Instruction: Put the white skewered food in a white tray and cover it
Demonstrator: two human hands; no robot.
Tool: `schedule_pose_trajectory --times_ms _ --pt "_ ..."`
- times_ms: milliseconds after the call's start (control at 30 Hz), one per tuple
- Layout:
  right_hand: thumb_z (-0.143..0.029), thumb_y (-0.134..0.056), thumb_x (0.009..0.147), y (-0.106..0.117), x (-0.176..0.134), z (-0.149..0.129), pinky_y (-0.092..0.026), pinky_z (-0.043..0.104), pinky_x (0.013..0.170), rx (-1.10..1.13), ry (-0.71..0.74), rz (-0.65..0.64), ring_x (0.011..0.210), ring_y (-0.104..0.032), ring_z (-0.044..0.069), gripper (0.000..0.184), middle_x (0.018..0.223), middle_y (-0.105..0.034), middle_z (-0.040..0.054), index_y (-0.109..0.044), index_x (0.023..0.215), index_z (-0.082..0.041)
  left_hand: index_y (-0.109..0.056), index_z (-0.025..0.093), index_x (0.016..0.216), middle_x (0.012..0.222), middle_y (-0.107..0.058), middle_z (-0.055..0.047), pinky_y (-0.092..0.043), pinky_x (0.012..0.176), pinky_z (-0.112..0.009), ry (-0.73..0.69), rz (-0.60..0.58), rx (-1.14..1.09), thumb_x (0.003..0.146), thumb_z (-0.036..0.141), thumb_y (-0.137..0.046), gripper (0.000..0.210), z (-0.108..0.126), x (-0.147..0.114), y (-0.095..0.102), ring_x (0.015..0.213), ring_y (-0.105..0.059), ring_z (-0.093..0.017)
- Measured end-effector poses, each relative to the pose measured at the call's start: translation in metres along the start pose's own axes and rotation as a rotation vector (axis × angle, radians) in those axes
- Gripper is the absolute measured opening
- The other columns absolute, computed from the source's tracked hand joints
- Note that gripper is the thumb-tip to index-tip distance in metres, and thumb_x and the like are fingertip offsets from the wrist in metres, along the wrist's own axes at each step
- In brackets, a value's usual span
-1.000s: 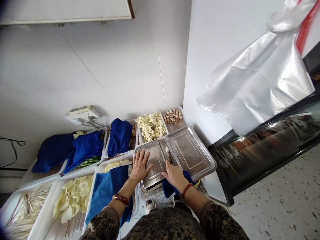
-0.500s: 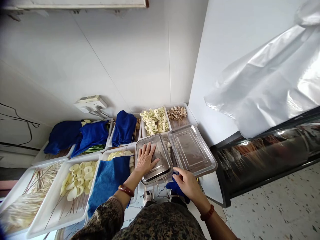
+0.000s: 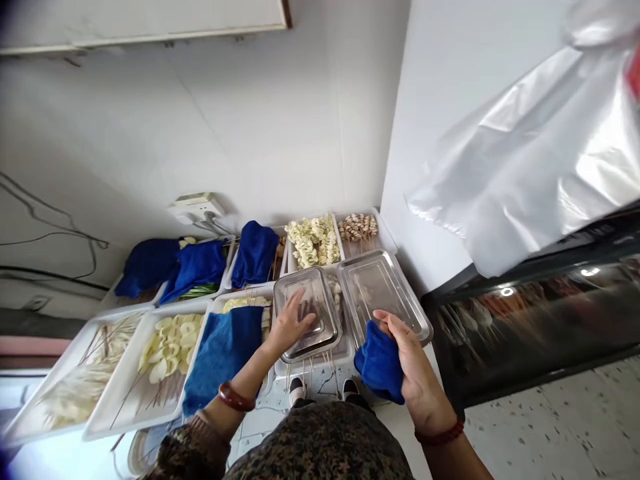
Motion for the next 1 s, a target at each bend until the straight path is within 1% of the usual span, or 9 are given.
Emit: schedule_pose_trajectory --times_ms 67,167,233,300,500,667,733,900,1000 --pt "-0.05 -0.069 0.081 -0.026 -0.005 0.003 -0.057 0.032 0.074 -0.034 -0.014 -0.099 0.091 -0.066 0.022 0.032 0.099 -0.073 0.0049 -0.073 0.102 -0.026 -0.038 0.02 0.146 0.149 -0.043 -0.018 -0.04 0.107 -0.049 0.099 -0.106 -0.354 0.084 0.043 -0.062 0.071 0.025 -0.022 -0.012 0.128 -0.051 -0.031" --pt "-0.05 -0.063 0.086 -0.073 -0.019 0.004 -0.056 0.035 0.081 -0.202 0.049 -0.429 0.092 -0.067 0.023 0.034 0.098 -0.072 0.0056 -0.07 0.11 -0.026 -0.059 0.019 0.128 0.126 -0.064 -0.013 -0.049 0.095 -0.04 0.303 -0.268 -0.849 0.07 0.04 -0.077 0.064 0.054 -0.063 -0.042 0.107 -0.062 -0.027" --pt "-0.046 -0.062 0.088 -0.095 -0.031 0.004 -0.051 0.038 0.095 -0.412 0.224 -0.634 0.105 -0.064 0.025 0.037 0.108 -0.07 0.0061 -0.066 0.12 -0.027 -0.069 0.017 0.106 0.099 -0.072 -0.009 -0.053 0.08 -0.033 0.573 -0.174 -1.09 0.073 0.039 -0.073 0.04 0.053 -0.089 -0.055 0.086 -0.066 -0.021" --pt "-0.041 -0.064 0.088 -0.105 -0.04 0.011 -0.042 0.041 0.108 -0.605 0.41 -0.755 0.121 -0.057 0.027 0.046 0.125 -0.064 0.0076 -0.058 0.131 -0.028 -0.071 0.017 0.095 0.08 -0.071 -0.005 -0.052 0.069 -0.029 0.702 -0.047 -1.181 0.073 0.034 -0.071 0.028 0.048 -0.107 -0.055 0.07 -0.063 -0.016" --pt "-0.039 -0.065 0.087 -0.115 -0.052 0.077 -0.032 0.052 0.116 -0.813 0.556 -0.966 0.141 -0.037 0.031 0.075 0.154 -0.039 0.0104 -0.028 0.151 -0.03 -0.064 0.021 0.111 0.094 -0.071 -0.002 -0.05 0.08 -0.029 0.586 0.377 -1.023 0.07 0.017 -0.07 0.042 0.044 -0.14 -0.004 0.087 -0.062 -0.017" --pt "-0.032 -0.056 0.093 -0.133 -0.064 0.097 -0.031 0.048 0.118 -0.807 0.561 -1.091 0.14 -0.041 0.027 0.053 0.152 -0.044 0.0032 -0.043 0.143 -0.037 -0.061 0.019 0.114 0.098 -0.069 -0.004 -0.048 0.087 -0.032 0.502 0.456 -0.931 0.078 0.023 -0.065 0.036 0.044 -0.165 0.015 0.095 -0.06 -0.019" --pt "-0.034 -0.055 0.094 -0.135 -0.061 0.095 -0.033 0.046 0.118 -0.772 0.475 -1.062 0.137 -0.044 0.026 0.044 0.147 -0.05 0.0018 -0.052 0.137 -0.037 -0.064 0.016 0.099 0.089 -0.067 -0.003 -0.048 0.082 -0.031 0.475 0.488 -0.859 0.079 0.027 -0.065 0.023 0.038 -0.174 0.026 0.086 -0.059 -0.018" --pt "-0.049 -0.051 0.093 -0.137 -0.053 0.107 -0.045 0.045 0.109 -0.677 0.018 -0.938 0.132 -0.051 0.028 0.044 0.143 -0.055 0.0034 -0.053 0.136 -0.037 -0.064 0.016 0.086 0.077 -0.061 0.0 -0.042 0.073 -0.027 0.464 0.602 -0.561 0.078 0.026 -0.066 0.013 0.033 -0.198 0.079 0.076 -0.053 -0.015" --pt "-0.052 -0.05 0.093 -0.152 -0.063 0.116 -0.042 0.044 0.111 -0.662 -0.049 -0.979 0.135 -0.048 0.027 0.047 0.146 -0.054 0.0044 -0.055 0.136 -0.034 -0.064 0.018 0.086 0.081 -0.063 -0.001 -0.042 0.076 -0.027 0.421 0.654 -0.379 0.076 0.017 -0.063 0.01 0.039 -0.214 0.118 0.08 -0.055 -0.016"
Point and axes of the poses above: each hand's wrist, its own x-axis towards the middle knuckle, its own y-axis out of the back of the hand, z = x × y, the point moved 6 cm from there along x, towards the middle knuckle
